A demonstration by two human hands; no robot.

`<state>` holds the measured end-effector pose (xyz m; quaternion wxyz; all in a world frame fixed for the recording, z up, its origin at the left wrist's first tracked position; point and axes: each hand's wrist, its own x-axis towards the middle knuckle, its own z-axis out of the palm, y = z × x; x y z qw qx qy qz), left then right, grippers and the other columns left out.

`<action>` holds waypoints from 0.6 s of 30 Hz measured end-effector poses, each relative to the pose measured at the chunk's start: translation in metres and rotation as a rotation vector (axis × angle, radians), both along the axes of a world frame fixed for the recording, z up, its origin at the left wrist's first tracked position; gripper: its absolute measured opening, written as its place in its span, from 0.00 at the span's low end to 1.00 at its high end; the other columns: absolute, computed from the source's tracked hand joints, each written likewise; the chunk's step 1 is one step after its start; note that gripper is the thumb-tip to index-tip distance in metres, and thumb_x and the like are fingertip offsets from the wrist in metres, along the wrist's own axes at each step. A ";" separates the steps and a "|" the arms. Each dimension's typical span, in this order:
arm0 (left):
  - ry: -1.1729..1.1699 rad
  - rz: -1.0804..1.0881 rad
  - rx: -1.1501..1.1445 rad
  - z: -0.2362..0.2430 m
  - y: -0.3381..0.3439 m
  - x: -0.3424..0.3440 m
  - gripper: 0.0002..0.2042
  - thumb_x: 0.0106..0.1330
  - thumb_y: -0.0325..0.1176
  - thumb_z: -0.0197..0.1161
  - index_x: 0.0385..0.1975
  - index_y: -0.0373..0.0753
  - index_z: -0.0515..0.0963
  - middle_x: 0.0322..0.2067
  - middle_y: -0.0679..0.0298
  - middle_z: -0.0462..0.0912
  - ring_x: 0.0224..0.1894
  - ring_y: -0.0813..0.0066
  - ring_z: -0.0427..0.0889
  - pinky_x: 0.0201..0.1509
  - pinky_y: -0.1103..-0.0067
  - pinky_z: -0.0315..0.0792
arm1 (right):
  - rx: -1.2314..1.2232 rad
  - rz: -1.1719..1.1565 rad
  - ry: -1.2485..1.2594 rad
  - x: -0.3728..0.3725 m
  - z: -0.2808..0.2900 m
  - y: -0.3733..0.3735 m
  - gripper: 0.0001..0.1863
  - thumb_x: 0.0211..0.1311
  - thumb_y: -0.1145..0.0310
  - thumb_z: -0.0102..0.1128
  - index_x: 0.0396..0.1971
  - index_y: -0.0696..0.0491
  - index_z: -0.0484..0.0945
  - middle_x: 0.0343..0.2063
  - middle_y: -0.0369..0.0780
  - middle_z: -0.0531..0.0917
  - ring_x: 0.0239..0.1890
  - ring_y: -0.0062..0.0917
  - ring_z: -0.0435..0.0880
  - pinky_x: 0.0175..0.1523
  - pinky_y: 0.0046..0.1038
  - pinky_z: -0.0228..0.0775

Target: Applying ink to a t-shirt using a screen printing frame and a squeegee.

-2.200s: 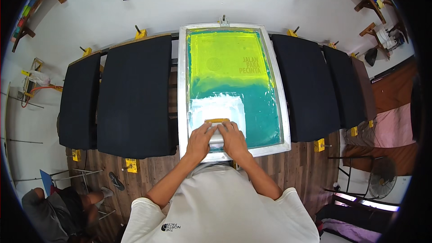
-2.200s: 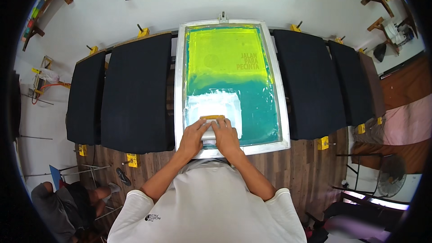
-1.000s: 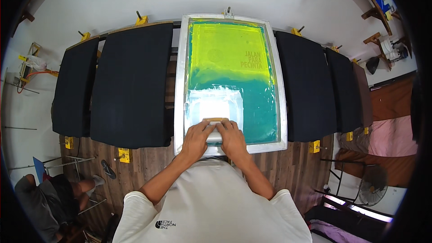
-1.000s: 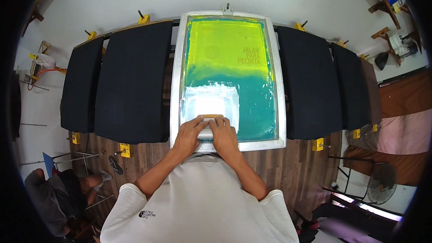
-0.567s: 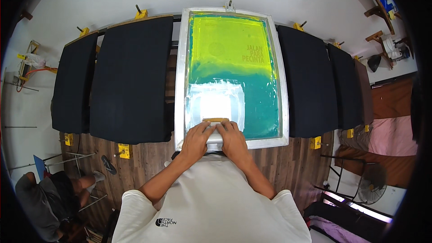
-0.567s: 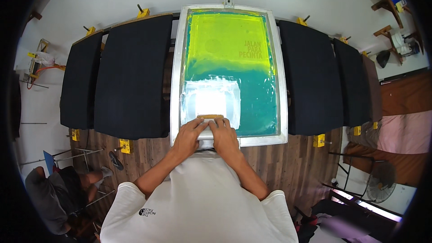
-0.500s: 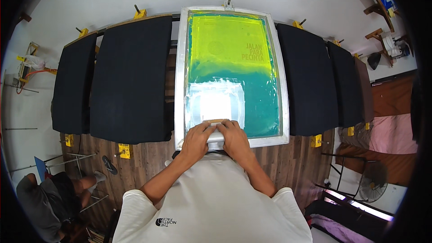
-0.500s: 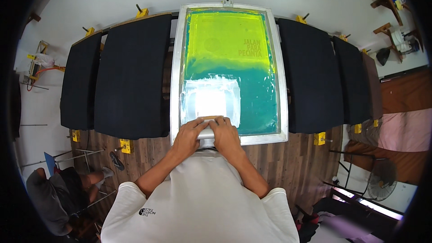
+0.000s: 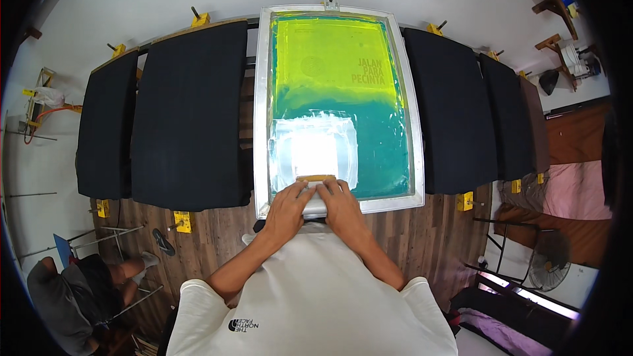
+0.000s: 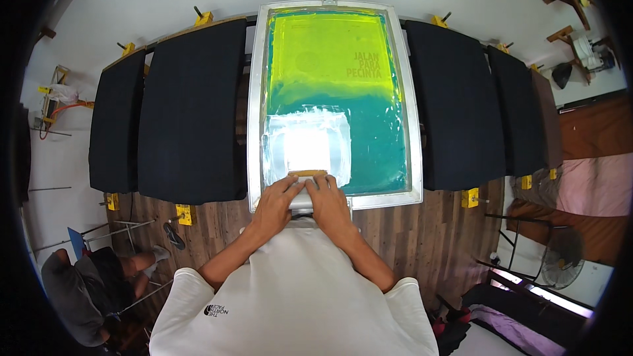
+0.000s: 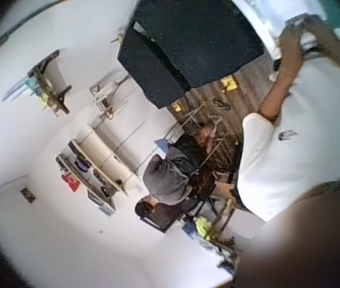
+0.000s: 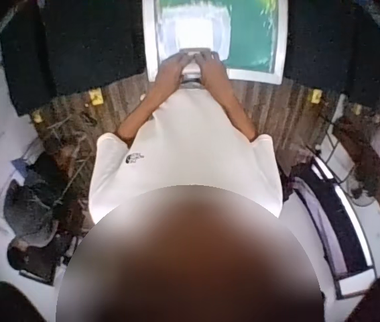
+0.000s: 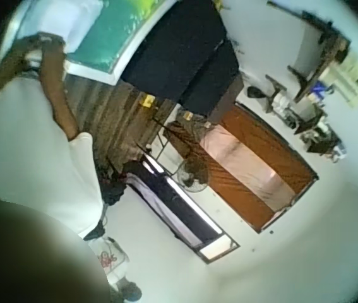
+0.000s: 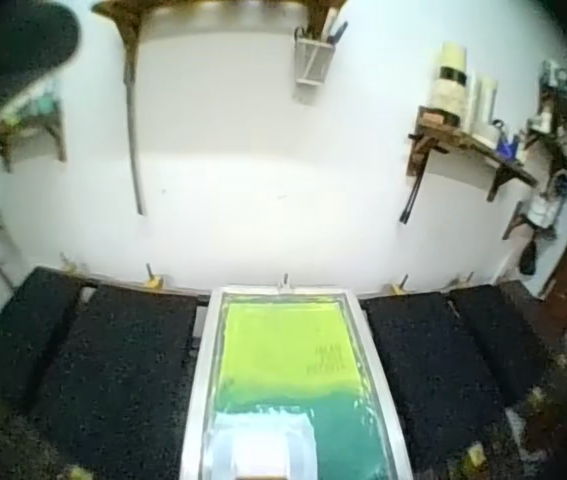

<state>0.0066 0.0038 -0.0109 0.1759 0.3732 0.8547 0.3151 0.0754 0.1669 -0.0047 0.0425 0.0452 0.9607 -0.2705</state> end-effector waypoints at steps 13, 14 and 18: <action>-0.037 -0.021 -0.020 0.000 -0.005 0.010 0.34 0.46 0.12 0.59 0.60 0.35 0.73 0.60 0.48 0.73 0.61 0.50 0.72 0.65 0.64 0.66 | -0.021 -0.016 -0.058 0.010 0.014 -0.005 0.30 0.39 0.89 0.60 0.51 0.60 0.76 0.54 0.48 0.76 0.57 0.46 0.72 0.62 0.38 0.68; -0.033 -0.017 -0.010 0.000 -0.008 0.012 0.34 0.46 0.12 0.59 0.60 0.35 0.73 0.60 0.48 0.73 0.61 0.50 0.72 0.65 0.64 0.66 | -0.011 -0.012 -0.053 0.012 0.013 -0.006 0.30 0.39 0.89 0.60 0.51 0.60 0.76 0.54 0.48 0.76 0.57 0.46 0.72 0.62 0.38 0.68; -0.081 -0.031 -0.035 0.007 -0.005 0.012 0.33 0.45 0.13 0.60 0.58 0.35 0.74 0.58 0.48 0.74 0.59 0.49 0.74 0.63 0.64 0.68 | -0.072 0.032 -0.076 0.010 0.017 0.004 0.27 0.41 0.87 0.60 0.48 0.59 0.77 0.50 0.48 0.78 0.55 0.46 0.74 0.57 0.39 0.72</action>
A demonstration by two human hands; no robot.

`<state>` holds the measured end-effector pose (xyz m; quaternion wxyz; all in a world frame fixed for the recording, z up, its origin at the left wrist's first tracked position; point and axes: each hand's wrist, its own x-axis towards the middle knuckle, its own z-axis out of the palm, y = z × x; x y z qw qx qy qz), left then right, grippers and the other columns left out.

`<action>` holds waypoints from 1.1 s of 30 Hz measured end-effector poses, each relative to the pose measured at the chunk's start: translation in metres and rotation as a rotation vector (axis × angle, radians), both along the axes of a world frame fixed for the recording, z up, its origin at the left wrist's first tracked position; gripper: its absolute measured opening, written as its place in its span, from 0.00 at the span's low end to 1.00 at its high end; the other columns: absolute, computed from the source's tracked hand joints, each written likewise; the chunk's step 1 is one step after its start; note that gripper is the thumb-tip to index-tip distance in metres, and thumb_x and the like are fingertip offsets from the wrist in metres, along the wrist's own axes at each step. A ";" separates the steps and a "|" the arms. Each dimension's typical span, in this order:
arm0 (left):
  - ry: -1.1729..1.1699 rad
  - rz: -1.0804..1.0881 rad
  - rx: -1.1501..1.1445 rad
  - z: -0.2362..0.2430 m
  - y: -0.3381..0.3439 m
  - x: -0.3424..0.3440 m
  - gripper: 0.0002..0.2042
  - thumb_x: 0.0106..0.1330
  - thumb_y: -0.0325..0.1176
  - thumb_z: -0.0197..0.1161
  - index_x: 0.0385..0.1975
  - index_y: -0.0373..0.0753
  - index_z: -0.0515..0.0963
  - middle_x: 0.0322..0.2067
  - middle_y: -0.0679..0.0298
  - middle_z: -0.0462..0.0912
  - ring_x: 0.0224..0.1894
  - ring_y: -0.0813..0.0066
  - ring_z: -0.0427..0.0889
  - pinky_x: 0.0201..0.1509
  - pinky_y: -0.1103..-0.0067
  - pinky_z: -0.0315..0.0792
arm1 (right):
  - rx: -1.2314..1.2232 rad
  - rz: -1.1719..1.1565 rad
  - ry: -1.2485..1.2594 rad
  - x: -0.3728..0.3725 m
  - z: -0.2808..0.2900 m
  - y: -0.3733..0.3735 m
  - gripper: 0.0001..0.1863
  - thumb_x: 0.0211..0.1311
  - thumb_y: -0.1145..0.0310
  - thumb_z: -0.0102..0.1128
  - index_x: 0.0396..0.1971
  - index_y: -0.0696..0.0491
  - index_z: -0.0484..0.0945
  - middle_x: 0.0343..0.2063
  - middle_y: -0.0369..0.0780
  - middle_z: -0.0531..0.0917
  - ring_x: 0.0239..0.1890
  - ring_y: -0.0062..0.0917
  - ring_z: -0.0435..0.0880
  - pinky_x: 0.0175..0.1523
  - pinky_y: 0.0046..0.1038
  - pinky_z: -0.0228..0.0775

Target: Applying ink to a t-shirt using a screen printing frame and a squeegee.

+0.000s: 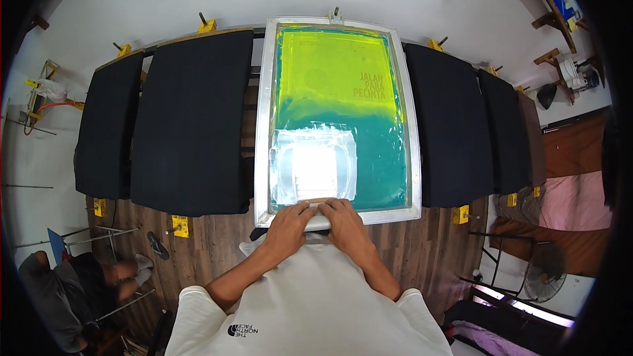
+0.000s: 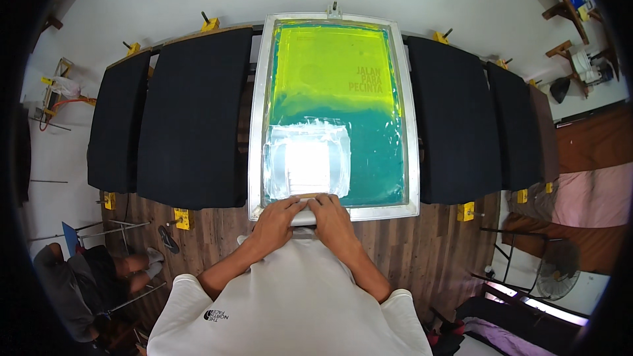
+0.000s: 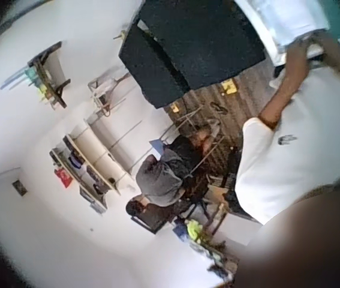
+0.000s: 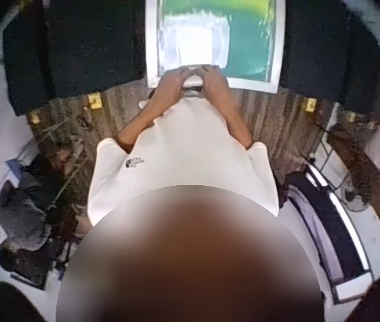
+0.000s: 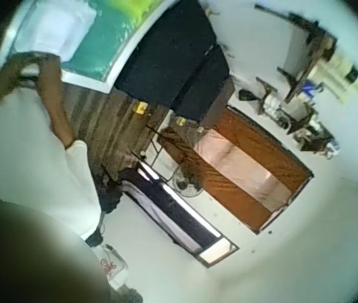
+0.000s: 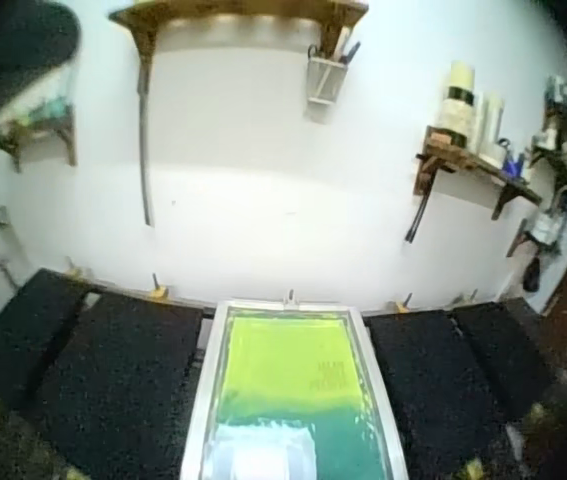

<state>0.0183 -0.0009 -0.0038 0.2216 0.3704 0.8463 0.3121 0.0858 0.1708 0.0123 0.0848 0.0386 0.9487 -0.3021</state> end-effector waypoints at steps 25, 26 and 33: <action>0.115 0.058 0.114 -0.018 0.027 -0.059 0.23 0.47 0.13 0.59 0.46 0.32 0.79 0.46 0.49 0.81 0.42 0.49 0.83 0.48 0.63 0.77 | 0.071 -0.017 0.043 -0.062 -0.020 0.019 0.22 0.38 0.81 0.66 0.41 0.58 0.79 0.39 0.47 0.81 0.46 0.44 0.77 0.48 0.40 0.77; 0.116 0.059 0.115 -0.017 0.024 -0.054 0.23 0.47 0.13 0.59 0.46 0.32 0.79 0.46 0.49 0.81 0.42 0.49 0.83 0.48 0.63 0.77 | 0.072 -0.016 0.044 -0.056 -0.019 0.015 0.22 0.38 0.81 0.66 0.41 0.58 0.79 0.39 0.47 0.81 0.46 0.44 0.77 0.48 0.40 0.77; -0.103 -0.006 -0.062 0.006 0.014 -0.038 0.25 0.46 0.14 0.60 0.48 0.35 0.80 0.45 0.47 0.83 0.45 0.47 0.83 0.51 0.63 0.76 | 0.040 -0.012 -0.088 -0.033 0.001 0.011 0.20 0.38 0.80 0.64 0.39 0.57 0.82 0.38 0.48 0.83 0.43 0.46 0.80 0.50 0.41 0.75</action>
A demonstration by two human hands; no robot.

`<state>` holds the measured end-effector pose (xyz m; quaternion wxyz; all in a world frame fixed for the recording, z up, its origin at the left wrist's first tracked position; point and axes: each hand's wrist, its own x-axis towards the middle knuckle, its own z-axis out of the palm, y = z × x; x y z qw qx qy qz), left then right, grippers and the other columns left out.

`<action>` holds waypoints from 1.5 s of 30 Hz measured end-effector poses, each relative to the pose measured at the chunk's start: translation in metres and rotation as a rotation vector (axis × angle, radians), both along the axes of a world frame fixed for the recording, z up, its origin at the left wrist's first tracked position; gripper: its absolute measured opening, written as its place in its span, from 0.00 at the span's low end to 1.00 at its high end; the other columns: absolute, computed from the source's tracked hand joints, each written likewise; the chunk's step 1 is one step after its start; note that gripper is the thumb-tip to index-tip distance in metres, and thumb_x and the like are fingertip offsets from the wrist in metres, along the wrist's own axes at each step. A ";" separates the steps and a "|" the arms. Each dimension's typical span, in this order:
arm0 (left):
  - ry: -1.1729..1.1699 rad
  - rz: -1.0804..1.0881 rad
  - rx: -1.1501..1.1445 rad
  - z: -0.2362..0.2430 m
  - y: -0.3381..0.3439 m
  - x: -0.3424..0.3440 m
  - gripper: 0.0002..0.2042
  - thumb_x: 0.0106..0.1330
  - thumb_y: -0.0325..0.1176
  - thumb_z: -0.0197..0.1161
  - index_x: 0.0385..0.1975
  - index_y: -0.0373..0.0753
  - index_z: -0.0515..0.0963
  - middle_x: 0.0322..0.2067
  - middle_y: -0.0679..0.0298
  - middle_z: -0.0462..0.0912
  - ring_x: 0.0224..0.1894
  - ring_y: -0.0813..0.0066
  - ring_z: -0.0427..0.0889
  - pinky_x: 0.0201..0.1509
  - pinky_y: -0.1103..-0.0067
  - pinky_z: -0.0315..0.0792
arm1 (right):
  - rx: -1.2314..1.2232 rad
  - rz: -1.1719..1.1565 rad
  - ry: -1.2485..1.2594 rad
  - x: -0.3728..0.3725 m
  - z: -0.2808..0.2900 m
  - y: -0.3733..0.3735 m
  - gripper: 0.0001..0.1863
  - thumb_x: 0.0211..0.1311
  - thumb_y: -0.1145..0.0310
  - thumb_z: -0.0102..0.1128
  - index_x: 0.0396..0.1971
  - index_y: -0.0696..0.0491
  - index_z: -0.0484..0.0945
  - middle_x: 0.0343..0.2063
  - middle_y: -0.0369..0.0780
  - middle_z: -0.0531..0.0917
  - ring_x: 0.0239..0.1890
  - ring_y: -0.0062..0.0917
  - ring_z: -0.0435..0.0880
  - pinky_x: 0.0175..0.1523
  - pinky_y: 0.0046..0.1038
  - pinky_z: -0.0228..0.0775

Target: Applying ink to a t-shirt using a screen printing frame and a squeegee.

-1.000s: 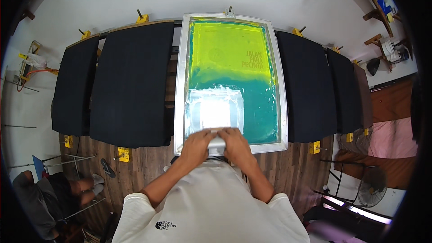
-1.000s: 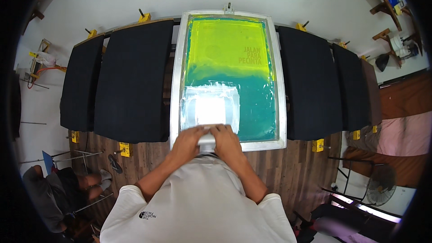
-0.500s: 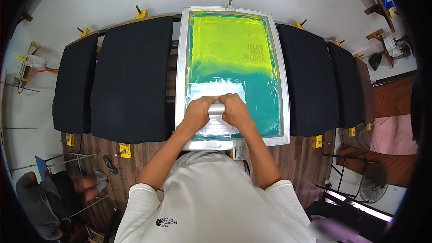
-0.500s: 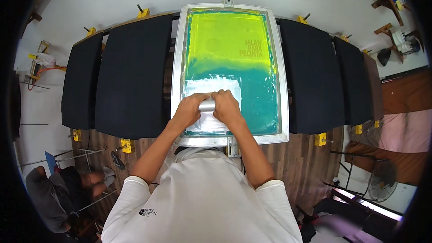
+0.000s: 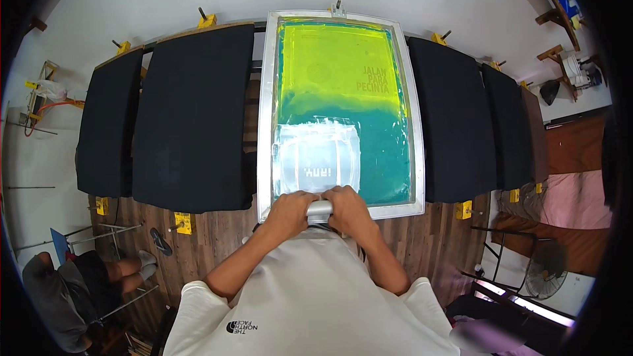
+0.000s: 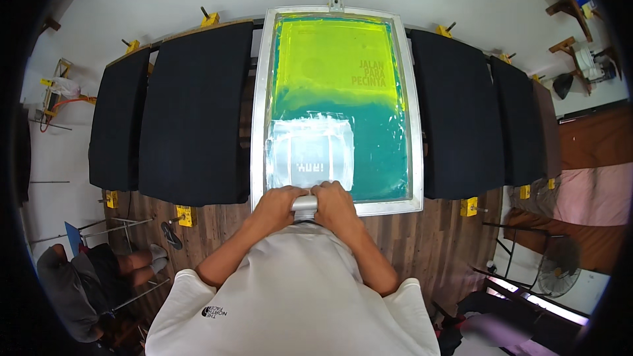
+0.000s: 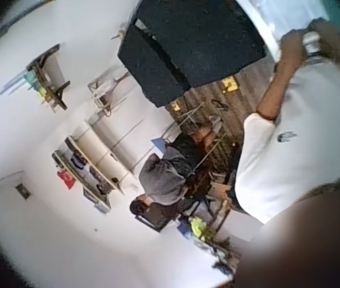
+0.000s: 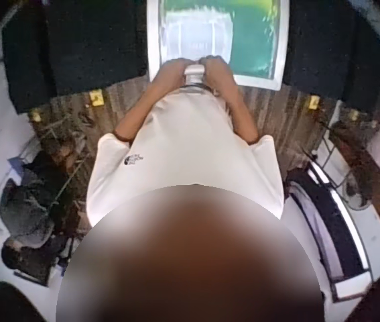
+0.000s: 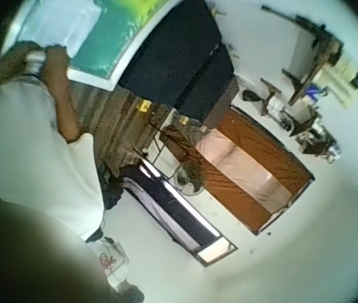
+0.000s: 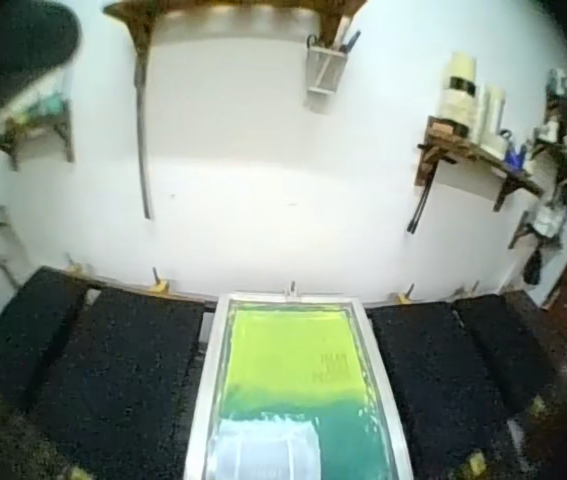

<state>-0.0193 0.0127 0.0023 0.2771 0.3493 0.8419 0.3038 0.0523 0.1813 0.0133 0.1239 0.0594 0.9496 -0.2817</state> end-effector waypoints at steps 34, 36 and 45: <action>0.201 0.132 0.224 -0.019 0.033 -0.073 0.24 0.46 0.13 0.56 0.47 0.34 0.80 0.42 0.47 0.83 0.45 0.46 0.81 0.52 0.63 0.75 | 0.126 0.041 0.142 -0.087 -0.023 0.034 0.16 0.47 0.79 0.62 0.40 0.53 0.80 0.39 0.45 0.81 0.44 0.44 0.80 0.45 0.44 0.77; 0.263 0.114 0.301 -0.030 0.030 -0.069 0.24 0.46 0.12 0.56 0.46 0.33 0.80 0.43 0.47 0.83 0.46 0.47 0.81 0.52 0.63 0.75 | 0.111 0.021 0.185 -0.076 -0.030 0.028 0.17 0.46 0.79 0.62 0.40 0.53 0.79 0.40 0.45 0.81 0.45 0.43 0.79 0.45 0.43 0.77; 0.193 0.034 0.139 -0.016 -0.012 0.030 0.32 0.44 0.12 0.60 0.57 0.35 0.74 0.57 0.47 0.74 0.54 0.48 0.76 0.58 0.63 0.71 | 0.061 0.000 0.156 0.026 -0.012 -0.013 0.25 0.40 0.83 0.64 0.45 0.56 0.75 0.50 0.45 0.75 0.54 0.42 0.74 0.48 0.43 0.74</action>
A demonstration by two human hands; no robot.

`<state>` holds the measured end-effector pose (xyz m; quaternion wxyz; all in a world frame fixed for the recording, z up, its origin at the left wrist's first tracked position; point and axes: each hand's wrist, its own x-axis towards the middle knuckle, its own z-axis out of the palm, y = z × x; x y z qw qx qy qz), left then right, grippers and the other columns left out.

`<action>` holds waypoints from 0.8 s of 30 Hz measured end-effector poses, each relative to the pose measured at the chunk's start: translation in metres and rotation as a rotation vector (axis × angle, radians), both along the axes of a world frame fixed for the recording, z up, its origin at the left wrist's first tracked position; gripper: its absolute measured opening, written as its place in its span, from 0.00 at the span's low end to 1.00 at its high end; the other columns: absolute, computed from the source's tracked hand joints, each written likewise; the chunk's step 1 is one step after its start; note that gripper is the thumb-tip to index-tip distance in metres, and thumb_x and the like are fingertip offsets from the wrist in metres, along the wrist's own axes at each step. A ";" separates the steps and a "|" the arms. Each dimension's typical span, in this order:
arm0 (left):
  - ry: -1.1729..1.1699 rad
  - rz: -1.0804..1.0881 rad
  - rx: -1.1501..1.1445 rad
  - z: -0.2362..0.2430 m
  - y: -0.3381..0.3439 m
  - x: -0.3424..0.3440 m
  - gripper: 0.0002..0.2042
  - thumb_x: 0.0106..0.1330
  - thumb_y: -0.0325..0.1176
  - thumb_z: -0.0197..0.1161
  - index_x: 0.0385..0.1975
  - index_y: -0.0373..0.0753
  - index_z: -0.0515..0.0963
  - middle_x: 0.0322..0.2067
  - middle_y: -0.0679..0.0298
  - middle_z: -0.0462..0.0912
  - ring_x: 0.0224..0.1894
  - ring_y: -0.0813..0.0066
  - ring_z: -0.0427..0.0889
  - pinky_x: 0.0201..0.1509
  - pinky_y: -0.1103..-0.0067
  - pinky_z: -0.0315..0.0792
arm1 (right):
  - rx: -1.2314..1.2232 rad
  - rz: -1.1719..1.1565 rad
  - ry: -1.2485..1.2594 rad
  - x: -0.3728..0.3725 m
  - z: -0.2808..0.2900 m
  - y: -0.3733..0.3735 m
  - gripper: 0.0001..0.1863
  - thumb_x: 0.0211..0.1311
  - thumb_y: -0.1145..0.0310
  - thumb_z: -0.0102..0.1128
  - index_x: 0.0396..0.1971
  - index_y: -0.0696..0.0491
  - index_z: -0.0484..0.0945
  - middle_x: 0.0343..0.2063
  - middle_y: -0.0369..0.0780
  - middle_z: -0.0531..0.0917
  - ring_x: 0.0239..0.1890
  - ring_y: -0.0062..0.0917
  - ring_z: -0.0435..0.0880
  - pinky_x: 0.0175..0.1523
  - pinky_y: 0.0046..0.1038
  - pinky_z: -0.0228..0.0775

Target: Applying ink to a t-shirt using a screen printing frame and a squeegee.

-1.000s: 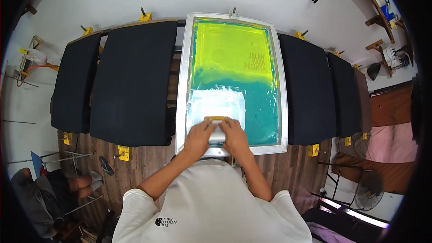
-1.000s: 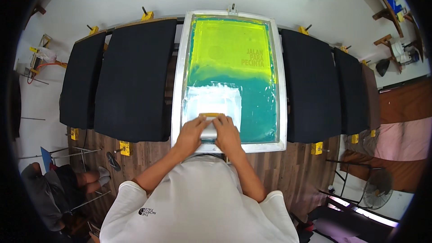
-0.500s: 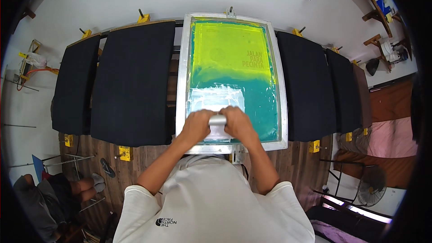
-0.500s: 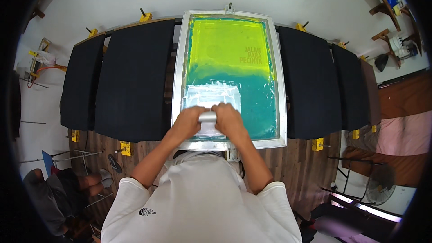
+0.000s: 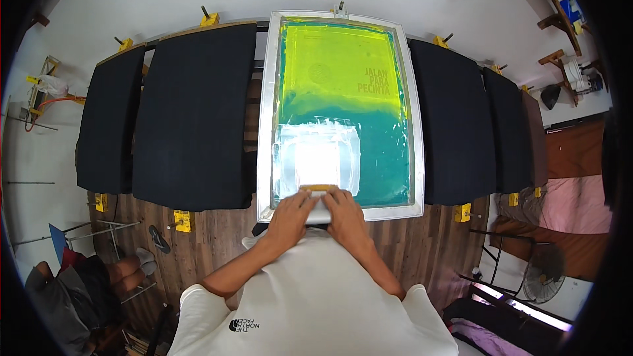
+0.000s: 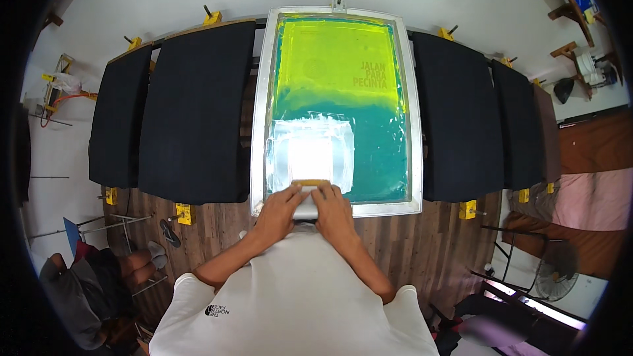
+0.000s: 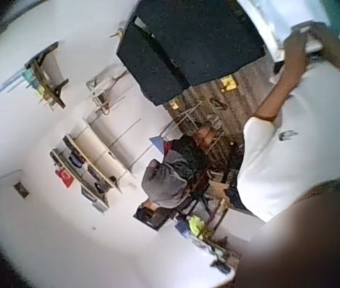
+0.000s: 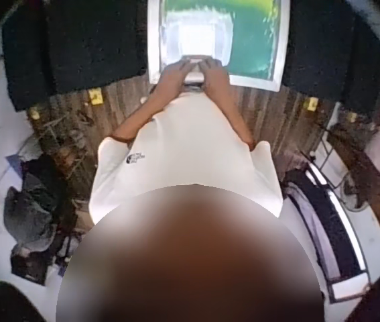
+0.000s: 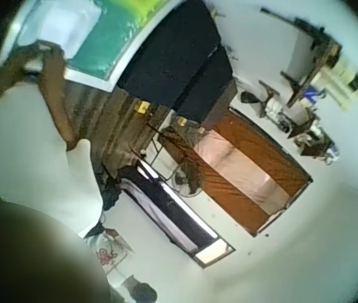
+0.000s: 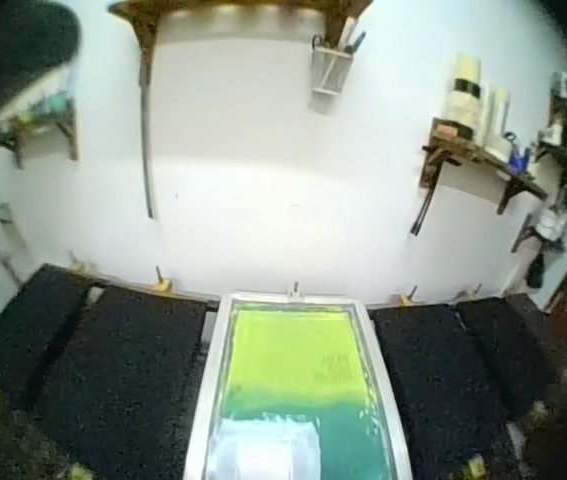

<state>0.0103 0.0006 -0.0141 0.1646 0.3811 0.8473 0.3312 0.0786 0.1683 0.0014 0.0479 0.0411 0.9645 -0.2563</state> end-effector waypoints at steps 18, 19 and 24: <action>0.140 0.045 0.115 -0.025 0.041 -0.082 0.26 0.43 0.12 0.59 0.47 0.32 0.78 0.48 0.47 0.81 0.47 0.46 0.80 0.54 0.63 0.74 | 0.082 -0.025 0.072 -0.081 -0.021 0.036 0.20 0.46 0.79 0.62 0.43 0.52 0.76 0.43 0.41 0.78 0.49 0.39 0.78 0.43 0.44 0.75; 0.141 0.050 0.051 -0.025 0.036 -0.068 0.29 0.42 0.12 0.61 0.51 0.33 0.76 0.53 0.47 0.78 0.51 0.46 0.79 0.57 0.63 0.72 | 0.080 -0.021 0.069 -0.071 -0.021 0.031 0.20 0.46 0.79 0.62 0.43 0.52 0.76 0.43 0.41 0.78 0.49 0.39 0.78 0.43 0.44 0.75; 0.107 -0.023 -0.024 -0.005 0.007 -0.012 0.28 0.47 0.14 0.61 0.54 0.32 0.73 0.56 0.46 0.74 0.56 0.51 0.75 0.60 0.64 0.67 | 0.020 0.000 -0.006 -0.009 -0.013 0.004 0.29 0.42 0.85 0.63 0.50 0.56 0.73 0.55 0.45 0.73 0.58 0.42 0.72 0.49 0.43 0.74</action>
